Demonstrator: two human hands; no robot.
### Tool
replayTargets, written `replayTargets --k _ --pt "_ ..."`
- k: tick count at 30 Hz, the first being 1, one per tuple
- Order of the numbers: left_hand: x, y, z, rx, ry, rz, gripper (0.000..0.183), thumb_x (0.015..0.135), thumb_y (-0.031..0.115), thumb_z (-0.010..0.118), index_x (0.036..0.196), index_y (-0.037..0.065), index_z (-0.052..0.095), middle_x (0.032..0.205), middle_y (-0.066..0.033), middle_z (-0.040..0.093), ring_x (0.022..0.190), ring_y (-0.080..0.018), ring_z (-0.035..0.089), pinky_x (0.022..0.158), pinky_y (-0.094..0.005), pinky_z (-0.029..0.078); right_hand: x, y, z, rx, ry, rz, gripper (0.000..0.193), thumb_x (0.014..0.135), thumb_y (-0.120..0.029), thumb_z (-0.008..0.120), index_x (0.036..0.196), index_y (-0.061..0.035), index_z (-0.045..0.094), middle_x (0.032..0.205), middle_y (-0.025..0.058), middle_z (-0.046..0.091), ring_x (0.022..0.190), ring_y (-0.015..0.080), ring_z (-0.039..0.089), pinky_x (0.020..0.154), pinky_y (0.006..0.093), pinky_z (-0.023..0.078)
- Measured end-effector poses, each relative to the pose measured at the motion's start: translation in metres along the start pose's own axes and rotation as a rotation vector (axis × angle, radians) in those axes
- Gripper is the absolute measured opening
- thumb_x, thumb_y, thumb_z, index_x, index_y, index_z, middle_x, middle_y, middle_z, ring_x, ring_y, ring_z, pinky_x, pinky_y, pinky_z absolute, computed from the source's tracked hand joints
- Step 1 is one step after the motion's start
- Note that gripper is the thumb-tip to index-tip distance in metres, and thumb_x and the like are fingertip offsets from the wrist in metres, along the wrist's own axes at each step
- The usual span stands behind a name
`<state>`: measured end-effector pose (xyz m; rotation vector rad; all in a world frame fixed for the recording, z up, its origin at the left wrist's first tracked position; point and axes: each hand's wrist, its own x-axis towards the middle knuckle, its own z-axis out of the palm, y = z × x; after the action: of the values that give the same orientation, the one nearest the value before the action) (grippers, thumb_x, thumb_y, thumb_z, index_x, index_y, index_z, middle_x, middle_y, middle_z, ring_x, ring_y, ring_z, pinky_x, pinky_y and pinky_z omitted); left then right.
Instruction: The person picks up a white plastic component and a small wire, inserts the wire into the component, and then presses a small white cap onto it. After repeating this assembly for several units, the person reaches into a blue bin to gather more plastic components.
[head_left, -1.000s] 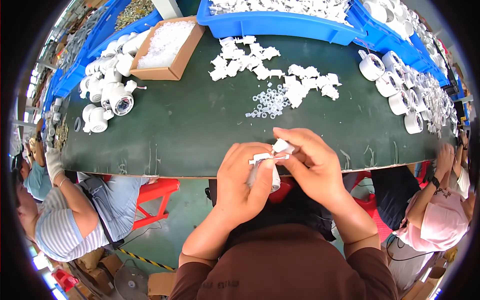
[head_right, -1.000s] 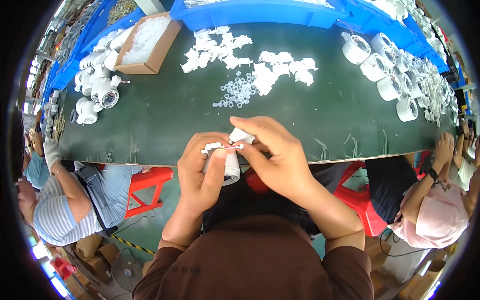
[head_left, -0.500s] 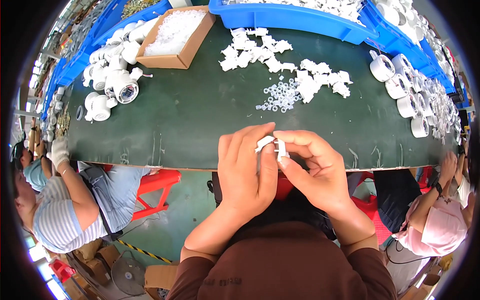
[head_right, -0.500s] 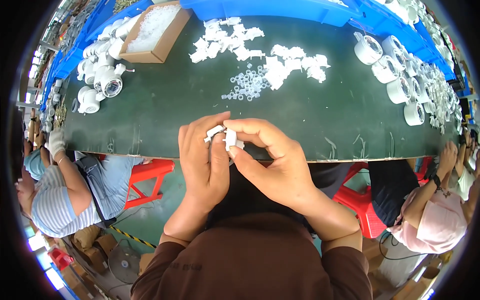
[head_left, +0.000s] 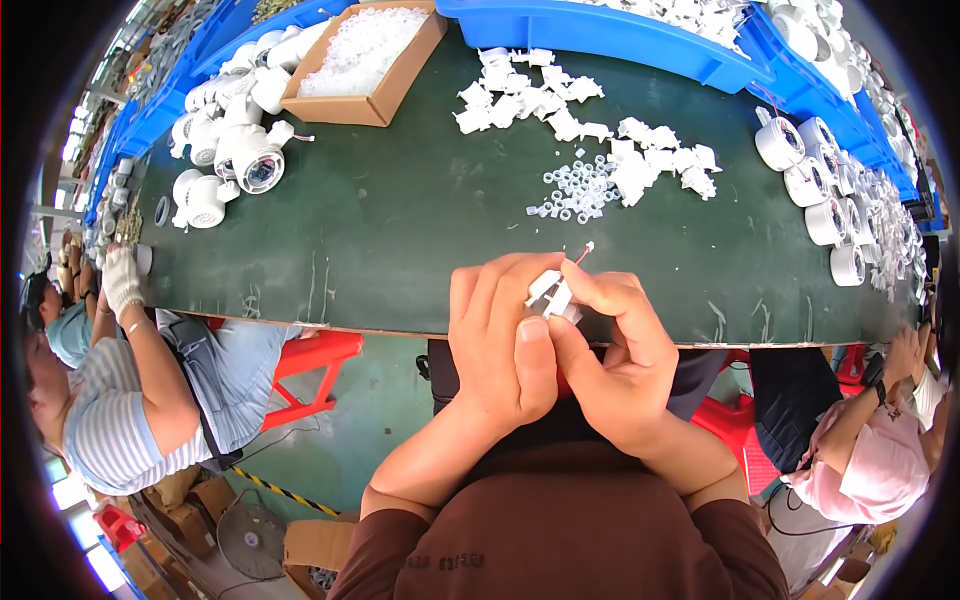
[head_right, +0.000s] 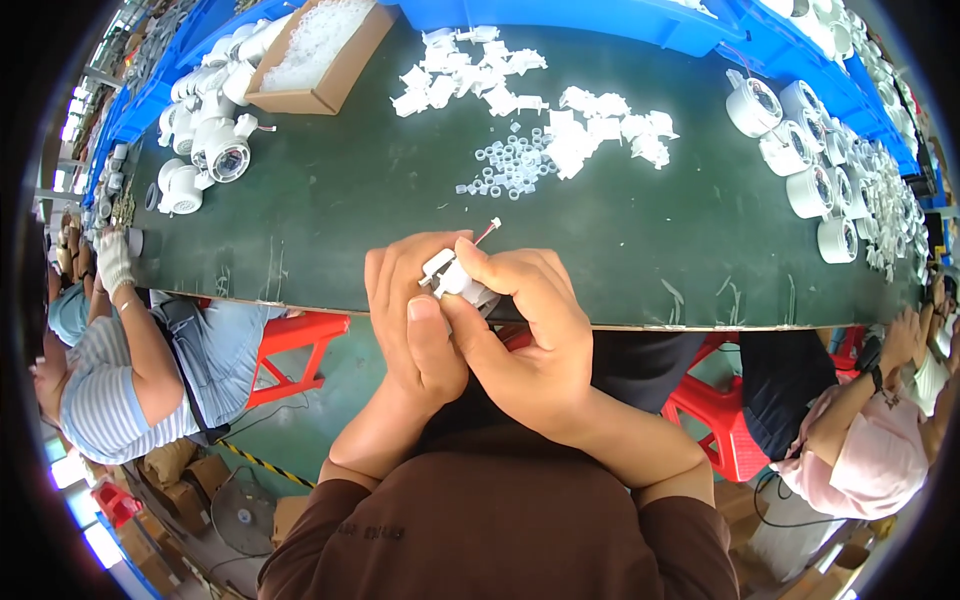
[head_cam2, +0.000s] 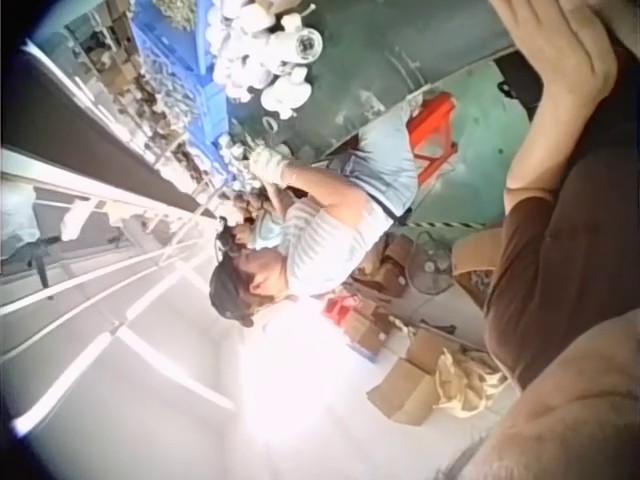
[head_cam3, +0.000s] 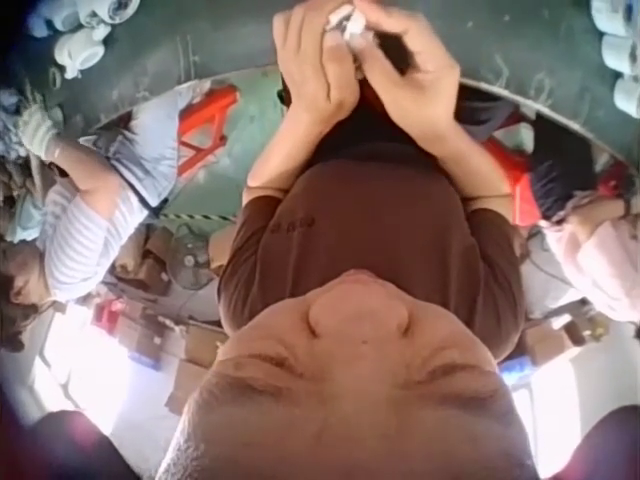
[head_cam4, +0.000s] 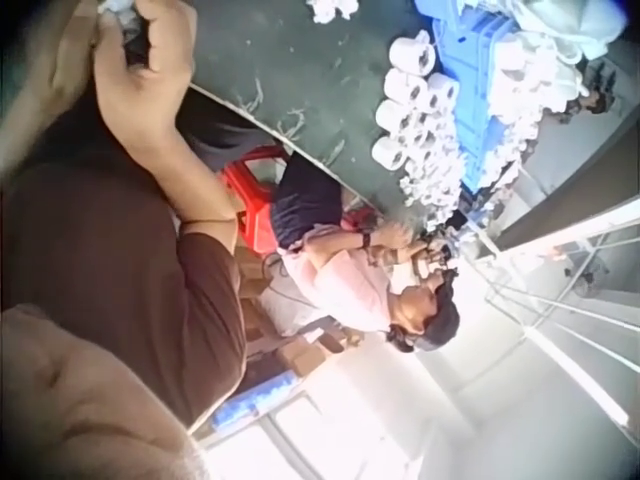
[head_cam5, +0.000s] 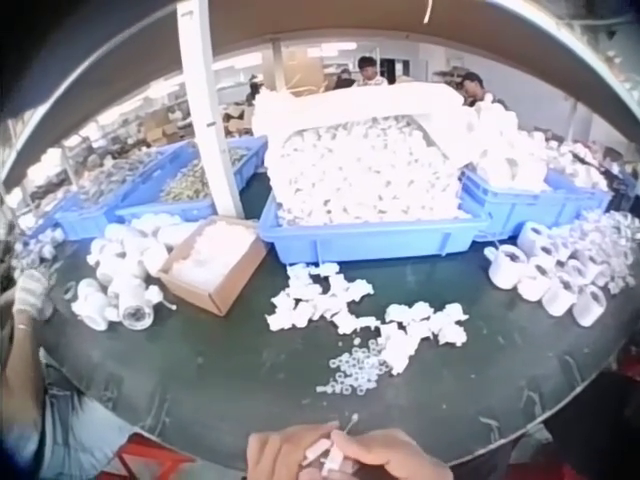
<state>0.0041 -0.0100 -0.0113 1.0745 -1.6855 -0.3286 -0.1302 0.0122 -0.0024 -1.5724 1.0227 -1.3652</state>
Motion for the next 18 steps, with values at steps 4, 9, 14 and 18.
replayTargets --k 4,9,14,18 --pt "0.000 0.006 0.000 0.056 -0.046 -0.082 0.050 0.100 0.034 0.029 0.108 -0.001 0.065 0.104 -0.0146 0.069 0.090 -0.0306 0.060 0.084 -0.0395 0.040 0.000 0.003 0.004 -0.070 0.039 -0.083 0.048 0.087 0.014 0.067 0.132 -0.0006 0.060 0.111 0.0055 0.057 0.100 0.0131 0.056 0.092 0.0258 0.045" --pt "0.000 -0.005 -0.003 0.015 -0.043 0.028 0.036 0.097 0.031 0.048 0.108 0.001 0.064 0.102 -0.0123 0.068 0.085 -0.0294 0.058 0.077 -0.0382 0.043 0.002 0.001 0.003 0.090 0.029 0.036 0.040 0.088 0.010 0.069 0.126 0.0002 0.062 0.107 0.0069 0.061 0.097 0.0148 0.057 0.086 0.0271 0.047" --pt "-0.001 -0.005 -0.008 0.016 -0.068 0.072 0.026 0.089 0.019 0.060 0.107 0.001 0.062 0.104 -0.0121 0.068 0.087 -0.0281 0.058 0.078 -0.0374 0.043 0.008 -0.013 -0.008 0.388 0.048 0.364 0.027 0.091 0.008 0.067 0.117 -0.0001 0.067 0.104 0.0085 0.066 0.092 0.0149 0.062 0.078 0.0267 0.051" --pt "-0.005 -0.009 -0.008 -0.060 -0.052 0.067 0.024 0.087 0.013 0.061 0.108 0.001 0.060 0.107 -0.0134 0.069 0.088 -0.0267 0.056 0.079 -0.0373 0.044 0.008 -0.001 -0.015 0.029 -0.015 0.034 0.016 0.092 0.007 0.066 0.107 0.0006 0.070 0.104 0.0106 0.065 0.086 0.0162 0.064 0.073 0.0282 0.052"
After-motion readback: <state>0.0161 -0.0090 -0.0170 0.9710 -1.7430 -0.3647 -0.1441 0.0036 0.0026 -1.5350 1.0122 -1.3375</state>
